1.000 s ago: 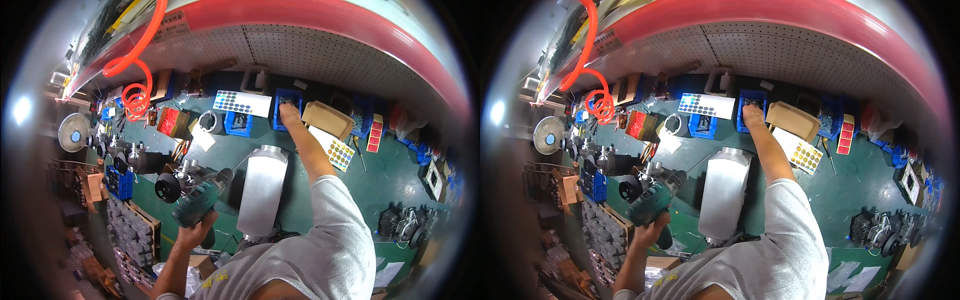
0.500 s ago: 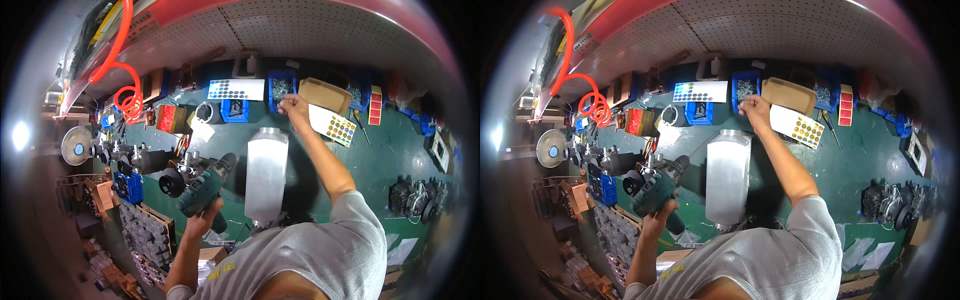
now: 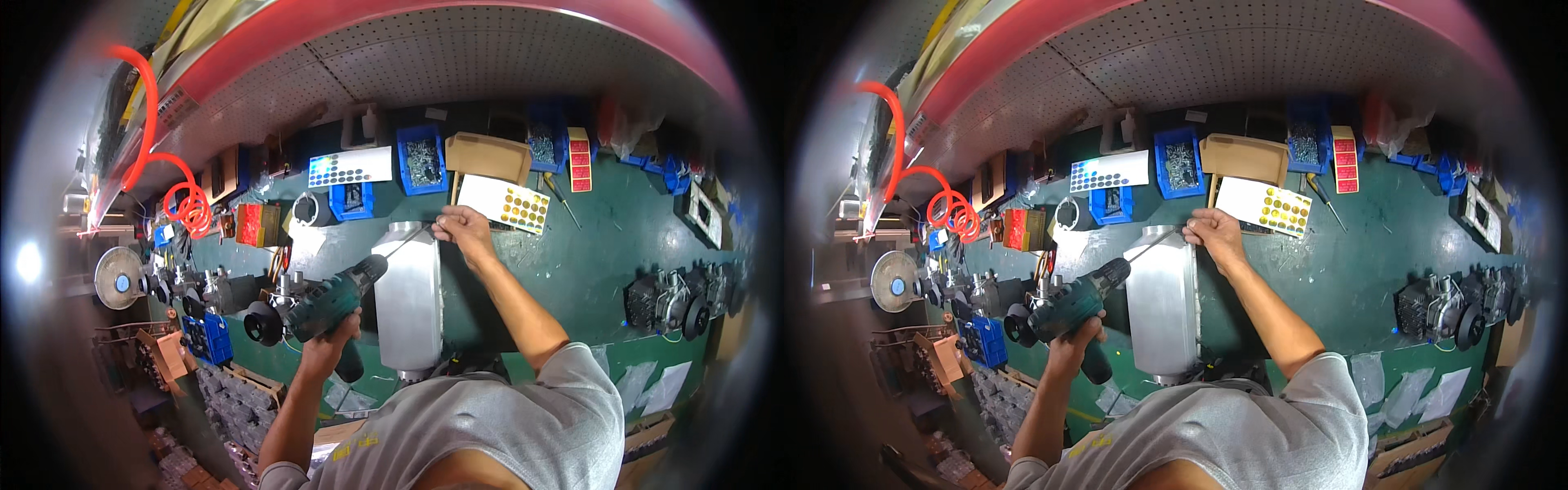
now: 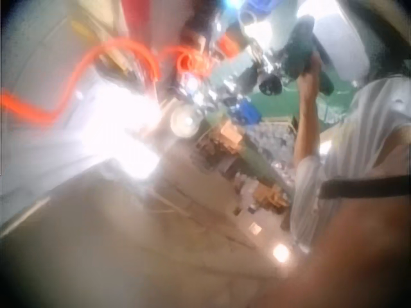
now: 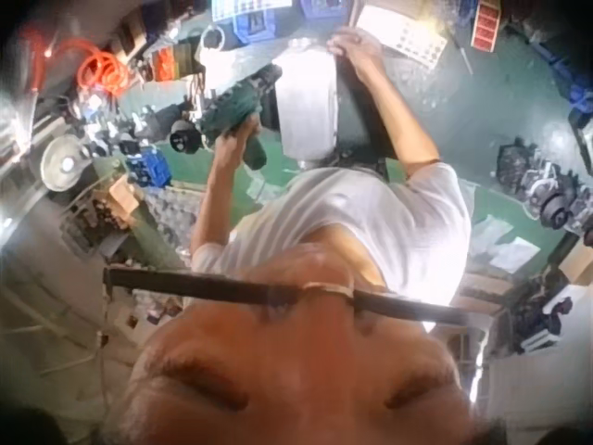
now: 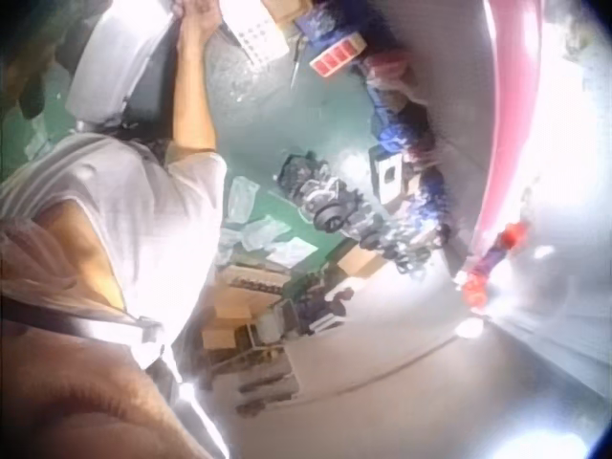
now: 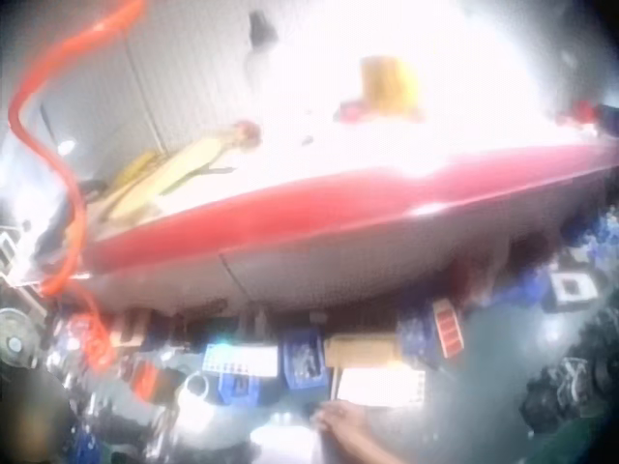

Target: The person assembles an electronic device on a workbench, connecting wires, attaching a heatsink, and securing a metal casing with a power drill. The person handles screws, a drill, and various components throughout the process.

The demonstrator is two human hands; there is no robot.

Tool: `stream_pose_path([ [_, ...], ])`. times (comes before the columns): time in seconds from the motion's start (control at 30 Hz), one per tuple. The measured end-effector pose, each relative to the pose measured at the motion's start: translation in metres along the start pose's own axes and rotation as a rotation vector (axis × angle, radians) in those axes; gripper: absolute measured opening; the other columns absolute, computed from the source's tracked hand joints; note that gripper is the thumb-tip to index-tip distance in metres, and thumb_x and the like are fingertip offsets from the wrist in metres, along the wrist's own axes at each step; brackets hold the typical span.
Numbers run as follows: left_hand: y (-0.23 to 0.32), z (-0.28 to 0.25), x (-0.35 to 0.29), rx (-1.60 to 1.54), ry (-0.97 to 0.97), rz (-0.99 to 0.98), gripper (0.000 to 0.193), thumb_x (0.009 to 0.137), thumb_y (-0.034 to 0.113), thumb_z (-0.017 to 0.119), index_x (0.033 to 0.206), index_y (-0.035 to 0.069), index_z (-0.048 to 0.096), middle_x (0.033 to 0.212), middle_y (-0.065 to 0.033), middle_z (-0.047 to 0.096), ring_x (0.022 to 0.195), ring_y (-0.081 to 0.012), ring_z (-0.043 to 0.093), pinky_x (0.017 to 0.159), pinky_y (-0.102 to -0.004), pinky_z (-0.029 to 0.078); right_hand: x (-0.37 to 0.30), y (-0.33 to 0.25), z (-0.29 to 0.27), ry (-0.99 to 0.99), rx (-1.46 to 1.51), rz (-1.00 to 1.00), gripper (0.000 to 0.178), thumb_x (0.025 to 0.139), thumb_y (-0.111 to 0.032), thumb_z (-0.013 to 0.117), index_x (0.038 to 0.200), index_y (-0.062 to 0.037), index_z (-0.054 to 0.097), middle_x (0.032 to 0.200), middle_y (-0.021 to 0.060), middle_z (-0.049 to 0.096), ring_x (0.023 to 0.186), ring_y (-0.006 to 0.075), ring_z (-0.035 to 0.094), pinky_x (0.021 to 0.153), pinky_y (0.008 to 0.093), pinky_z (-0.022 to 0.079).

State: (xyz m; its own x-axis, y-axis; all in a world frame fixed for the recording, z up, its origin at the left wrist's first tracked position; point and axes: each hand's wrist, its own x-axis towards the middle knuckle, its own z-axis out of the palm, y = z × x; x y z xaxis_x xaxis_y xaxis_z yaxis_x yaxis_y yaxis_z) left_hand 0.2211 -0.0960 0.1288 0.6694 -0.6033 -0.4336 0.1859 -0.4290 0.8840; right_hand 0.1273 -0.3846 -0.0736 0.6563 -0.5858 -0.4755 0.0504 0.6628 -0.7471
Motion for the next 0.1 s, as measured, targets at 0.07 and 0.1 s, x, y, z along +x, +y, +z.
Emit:
stream_pose_path([
  [0.07, 0.001, 0.002, -0.001, -0.018, 0.023, -0.028, 0.024, 0.096, 0.017, 0.073, 0.112, -0.001, 0.069, 0.084, -0.0053, 0.066, 0.077, -0.0148, 0.064, 0.075, -0.0319, 0.052, 0.034, -0.008, 0.007, -0.056, -0.172, -0.143, 0.029, 0.097, -0.003, 0.069, 0.121, 0.0108, 0.061, 0.099, 0.0173, 0.072, 0.089, 0.0234, 0.074, 0.074, 0.031, 0.064],
  [0.1, 0.004, 0.003, 0.002, -0.019, 0.021, -0.041, 0.026, 0.095, 0.017, 0.074, 0.112, -0.001, 0.068, 0.084, -0.0065, 0.066, 0.077, -0.0162, 0.064, 0.076, -0.0328, 0.052, 0.066, -0.002, 0.001, -0.075, -0.298, -0.258, 0.029, 0.098, -0.005, 0.069, 0.121, 0.0098, 0.062, 0.097, 0.0167, 0.073, 0.088, 0.0236, 0.074, 0.074, 0.0324, 0.063],
])
